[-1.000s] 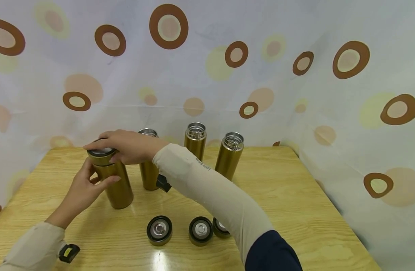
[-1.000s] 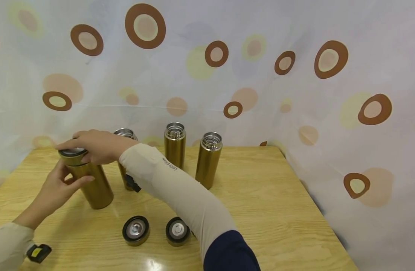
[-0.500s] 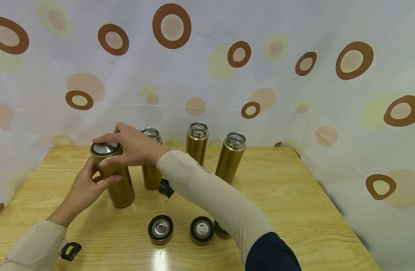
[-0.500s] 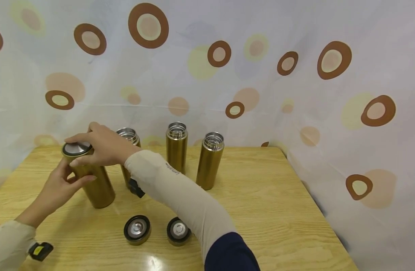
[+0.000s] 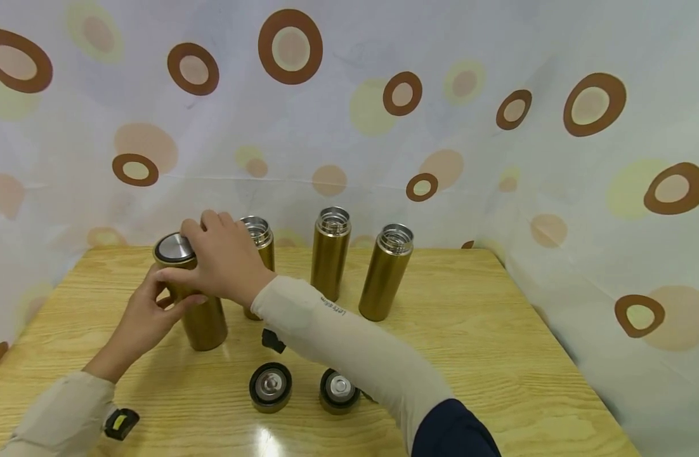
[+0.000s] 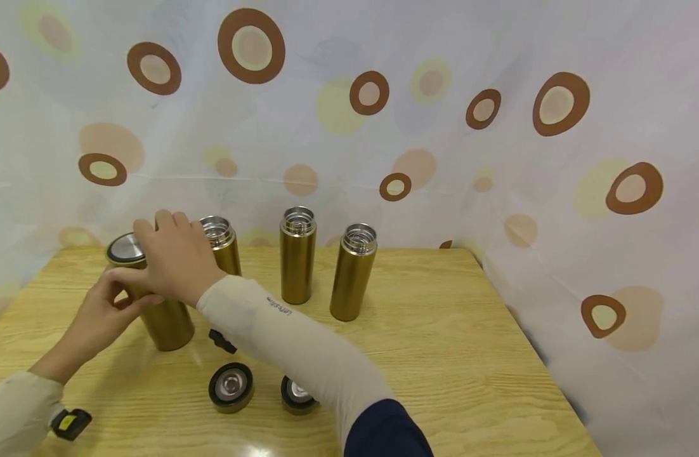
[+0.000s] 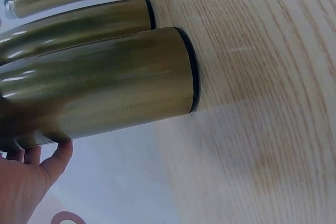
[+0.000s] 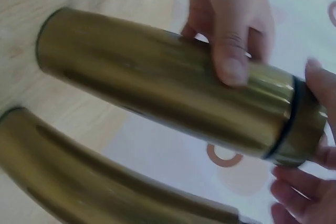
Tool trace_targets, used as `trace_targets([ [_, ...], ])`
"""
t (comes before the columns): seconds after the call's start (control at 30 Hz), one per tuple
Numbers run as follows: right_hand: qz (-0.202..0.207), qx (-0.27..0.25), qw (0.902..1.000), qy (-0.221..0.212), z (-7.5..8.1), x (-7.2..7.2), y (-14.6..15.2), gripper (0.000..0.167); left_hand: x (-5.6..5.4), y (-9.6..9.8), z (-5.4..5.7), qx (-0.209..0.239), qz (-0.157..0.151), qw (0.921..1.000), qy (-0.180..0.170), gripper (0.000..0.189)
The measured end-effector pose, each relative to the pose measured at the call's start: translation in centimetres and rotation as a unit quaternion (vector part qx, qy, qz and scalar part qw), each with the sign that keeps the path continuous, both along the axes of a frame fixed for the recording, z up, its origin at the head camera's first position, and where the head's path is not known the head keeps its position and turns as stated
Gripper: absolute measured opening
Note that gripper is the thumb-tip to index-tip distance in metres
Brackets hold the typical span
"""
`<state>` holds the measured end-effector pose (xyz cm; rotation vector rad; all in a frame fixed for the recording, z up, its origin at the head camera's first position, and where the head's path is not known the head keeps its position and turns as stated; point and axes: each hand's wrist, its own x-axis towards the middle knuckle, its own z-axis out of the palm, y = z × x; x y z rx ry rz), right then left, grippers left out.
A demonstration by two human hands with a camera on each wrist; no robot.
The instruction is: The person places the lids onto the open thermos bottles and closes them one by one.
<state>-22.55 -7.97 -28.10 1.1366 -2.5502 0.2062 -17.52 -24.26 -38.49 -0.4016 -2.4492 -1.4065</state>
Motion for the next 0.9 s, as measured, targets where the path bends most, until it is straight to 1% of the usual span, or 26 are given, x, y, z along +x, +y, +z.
trace_targets([
  [0.07,0.027,0.013,0.999,-0.033,0.4,-0.3,0.3,0.062,-0.1,0.0,-0.1,0.001,-0.003,1.0,0.001,0.063],
  [0.13,0.074,0.023,0.9937,-0.081,1.0,-0.7,0.6,0.065,-0.1,0.0,-0.1,0.0,-0.003,1.0,0.0,0.062],
  [0.2,0.121,0.038,0.9827,-0.135,1.7,-1.3,0.9,0.068,-0.1,0.0,-0.2,0.003,-0.001,1.0,-0.006,0.06],
  [0.27,0.162,0.064,0.9704,-0.167,2.3,-1.8,1.0,0.067,0.0,0.0,-0.3,0.009,-0.002,0.9999,-0.012,0.062],
  [0.37,0.194,0.105,0.9524,-0.211,3.0,-2.2,1.1,0.064,0.0,-0.1,-0.2,0.013,-0.005,0.9998,-0.017,0.069],
  [0.4,0.202,0.113,0.9478,-0.219,3.2,-2.3,1.0,0.063,0.0,-0.1,-0.1,0.013,-0.006,0.9998,-0.017,0.072],
  [0.47,0.211,0.119,0.9416,-0.234,3.2,-2.4,1.0,0.062,0.0,-0.1,-0.1,0.012,-0.004,0.9998,-0.015,0.074],
  [0.5,0.213,0.118,0.9407,-0.237,3.2,-2.4,1.0,0.061,0.0,-0.1,0.0,0.011,-0.002,0.9998,-0.015,0.075],
  [0.57,0.209,0.11,0.9433,-0.233,3.0,-2.4,1.0,0.061,0.0,-0.1,0.1,0.009,-0.001,0.9998,-0.016,0.075],
  [0.63,0.198,0.102,0.9495,-0.221,2.9,-2.3,1.0,0.061,0.0,-0.1,0.2,0.008,-0.004,0.9998,-0.018,0.077],
  [0.77,0.179,0.086,0.9631,-0.181,2.3,-2.1,0.9,0.06,0.0,0.1,0.2,0.01,-0.006,0.9997,-0.019,0.079],
  [0.9,0.149,0.06,0.9767,-0.142,1.3,-2.0,0.8,0.06,0.1,0.1,0.1,0.003,-0.002,0.9999,-0.011,0.08],
])
